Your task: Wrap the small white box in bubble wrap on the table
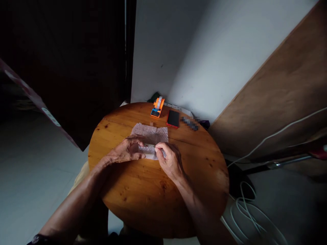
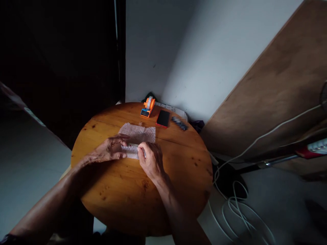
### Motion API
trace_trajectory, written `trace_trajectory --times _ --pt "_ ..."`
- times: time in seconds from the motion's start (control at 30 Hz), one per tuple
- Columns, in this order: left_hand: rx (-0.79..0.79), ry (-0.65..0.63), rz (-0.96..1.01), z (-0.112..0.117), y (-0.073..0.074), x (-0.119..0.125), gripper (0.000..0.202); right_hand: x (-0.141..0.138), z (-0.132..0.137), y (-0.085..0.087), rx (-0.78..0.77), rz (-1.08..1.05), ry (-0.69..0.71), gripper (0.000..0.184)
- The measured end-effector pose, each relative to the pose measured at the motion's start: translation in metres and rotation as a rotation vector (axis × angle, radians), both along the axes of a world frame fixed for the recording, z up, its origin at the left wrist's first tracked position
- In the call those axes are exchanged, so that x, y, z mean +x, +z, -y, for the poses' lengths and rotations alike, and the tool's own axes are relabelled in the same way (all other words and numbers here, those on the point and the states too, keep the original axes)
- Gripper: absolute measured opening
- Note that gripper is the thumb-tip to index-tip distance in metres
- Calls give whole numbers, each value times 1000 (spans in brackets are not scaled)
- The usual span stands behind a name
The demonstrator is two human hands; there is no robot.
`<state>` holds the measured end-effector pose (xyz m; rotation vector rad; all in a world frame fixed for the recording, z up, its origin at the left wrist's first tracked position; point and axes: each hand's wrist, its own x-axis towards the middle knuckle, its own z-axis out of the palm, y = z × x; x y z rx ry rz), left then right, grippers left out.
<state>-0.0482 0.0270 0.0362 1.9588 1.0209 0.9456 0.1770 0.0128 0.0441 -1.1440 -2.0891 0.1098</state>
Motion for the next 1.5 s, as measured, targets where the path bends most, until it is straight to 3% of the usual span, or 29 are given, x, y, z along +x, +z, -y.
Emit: trace_trajectory --times 0.13,0.23,0.3,0.5,0.83,1.1,1.23,1.5 --pt "-50 89 54 -2 -5 10 14 5 -2 -1 -136 -77 39 10" --pt "-109 60 147 -2 -8 14 21 13 -6 -4 -272 -145 74 43" --pt "-133 45 206 -3 -11 16 23 16 -11 -6 -333 -190 57 49" --pt "-186 73 334 -6 -20 23 33 14 -19 -12 -480 -291 75 18" --pt "-222 110 388 -7 -25 30 32 14 -19 -11 -437 -282 20 17" --pt "-338 116 436 -9 -21 36 35 14 -23 -26 -397 -248 -29 14" --pt "-344 134 424 -8 -17 38 42 13 -22 -29 -356 -180 -83 14" --pt "-320 188 371 -10 -24 38 32 15 -23 -31 -225 -32 -165 17"
